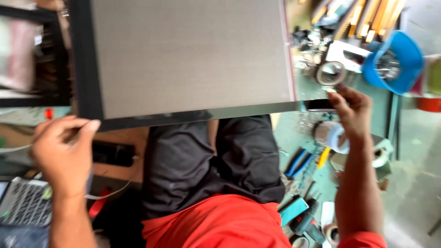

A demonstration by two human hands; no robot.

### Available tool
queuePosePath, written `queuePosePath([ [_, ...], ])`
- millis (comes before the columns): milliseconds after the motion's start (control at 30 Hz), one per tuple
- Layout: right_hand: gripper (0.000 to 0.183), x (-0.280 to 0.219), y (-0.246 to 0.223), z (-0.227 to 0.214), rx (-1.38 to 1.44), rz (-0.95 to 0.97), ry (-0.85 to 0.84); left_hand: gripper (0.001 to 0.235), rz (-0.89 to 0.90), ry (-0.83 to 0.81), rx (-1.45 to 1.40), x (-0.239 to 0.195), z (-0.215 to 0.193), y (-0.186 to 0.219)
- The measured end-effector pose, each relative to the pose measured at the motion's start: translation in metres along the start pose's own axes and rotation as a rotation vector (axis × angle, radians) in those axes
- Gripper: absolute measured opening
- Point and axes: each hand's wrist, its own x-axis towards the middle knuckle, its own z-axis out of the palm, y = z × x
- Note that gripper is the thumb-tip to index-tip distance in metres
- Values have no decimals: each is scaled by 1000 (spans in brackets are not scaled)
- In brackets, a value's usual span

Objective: The person picks up a picture frame with its backing board, then applies black tape along the edges of the backing, pressing the tape down around the frame while seated at a cluttered workbench. They finish by placing the taped frame down on the bench.

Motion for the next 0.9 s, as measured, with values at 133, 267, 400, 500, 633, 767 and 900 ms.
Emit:
queuePosePath([
  [133,28,2,9,-2,-44,3,19,12,-4,-47,141,-5,-1,-12],
  [267,36,4,6,3,-96,13,11,11,-19,-60,114,-9,3,-18],
  [400,37,4,2,12,-78,3,-7,14,-65,-56,20,-12,3,-24],
  [500,36,6,14,15,-54,-4,-15,14,-56,-59,59,-12,3,-23],
  [633,35,3,34,30,-19,-9,-34,15,-9,-65,93,-9,8,-9],
  [767,37,-3,54,54,38,-24,-41,36,-62,7,-36,2,15,32],
  [900,39,-10,52,78,26,-65,16,37,-210,-12,-203,2,17,29],
])
